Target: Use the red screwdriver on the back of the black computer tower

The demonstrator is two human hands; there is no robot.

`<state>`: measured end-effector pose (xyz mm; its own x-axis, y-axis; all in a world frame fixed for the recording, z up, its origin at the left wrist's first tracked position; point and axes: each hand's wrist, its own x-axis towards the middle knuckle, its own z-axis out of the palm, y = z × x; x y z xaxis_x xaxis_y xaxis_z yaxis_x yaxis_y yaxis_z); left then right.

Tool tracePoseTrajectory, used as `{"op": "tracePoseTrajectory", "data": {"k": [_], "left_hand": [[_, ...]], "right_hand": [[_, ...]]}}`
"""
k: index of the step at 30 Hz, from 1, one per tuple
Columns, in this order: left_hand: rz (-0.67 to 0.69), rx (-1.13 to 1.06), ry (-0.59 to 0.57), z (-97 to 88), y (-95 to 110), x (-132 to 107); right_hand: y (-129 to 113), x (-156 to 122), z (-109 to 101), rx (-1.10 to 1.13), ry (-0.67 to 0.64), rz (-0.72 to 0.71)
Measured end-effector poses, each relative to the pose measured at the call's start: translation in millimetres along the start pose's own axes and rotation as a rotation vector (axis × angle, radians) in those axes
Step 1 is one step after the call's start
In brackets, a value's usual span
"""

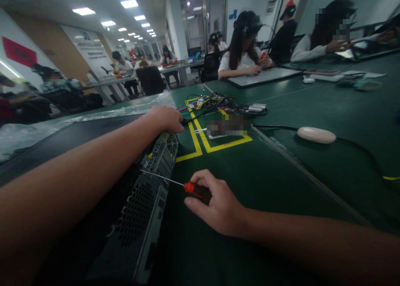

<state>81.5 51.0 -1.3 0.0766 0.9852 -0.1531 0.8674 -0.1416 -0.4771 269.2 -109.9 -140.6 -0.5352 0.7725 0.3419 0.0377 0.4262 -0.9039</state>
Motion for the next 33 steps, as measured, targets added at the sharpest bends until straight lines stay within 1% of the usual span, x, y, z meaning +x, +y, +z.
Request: {"op": "tracePoseTrajectory", "data": {"k": [6, 22, 26, 33], "left_hand": [[-0.003, -0.013, -0.013, 0.3, -0.6, 0.8], [0.010, -0.005, -0.008, 1.0, -1.2, 2.0], [-0.001, 0.001, -0.012, 1.0, -1.1, 2.3], [0.022, -0.002, -0.001, 0.1, -0.3, 0.5]], "right_hand": [[1.3, -1.7, 1.9, -0.015, 0.055, -0.018], [4.3, -1.3, 1.9, -0.042, 0.065, 0.005], [3.8, -1.8, 1.1, -0.064, 0.063, -0.015], [0.5, -1.7, -0.4, -0.091, 0.057, -0.021]]}}
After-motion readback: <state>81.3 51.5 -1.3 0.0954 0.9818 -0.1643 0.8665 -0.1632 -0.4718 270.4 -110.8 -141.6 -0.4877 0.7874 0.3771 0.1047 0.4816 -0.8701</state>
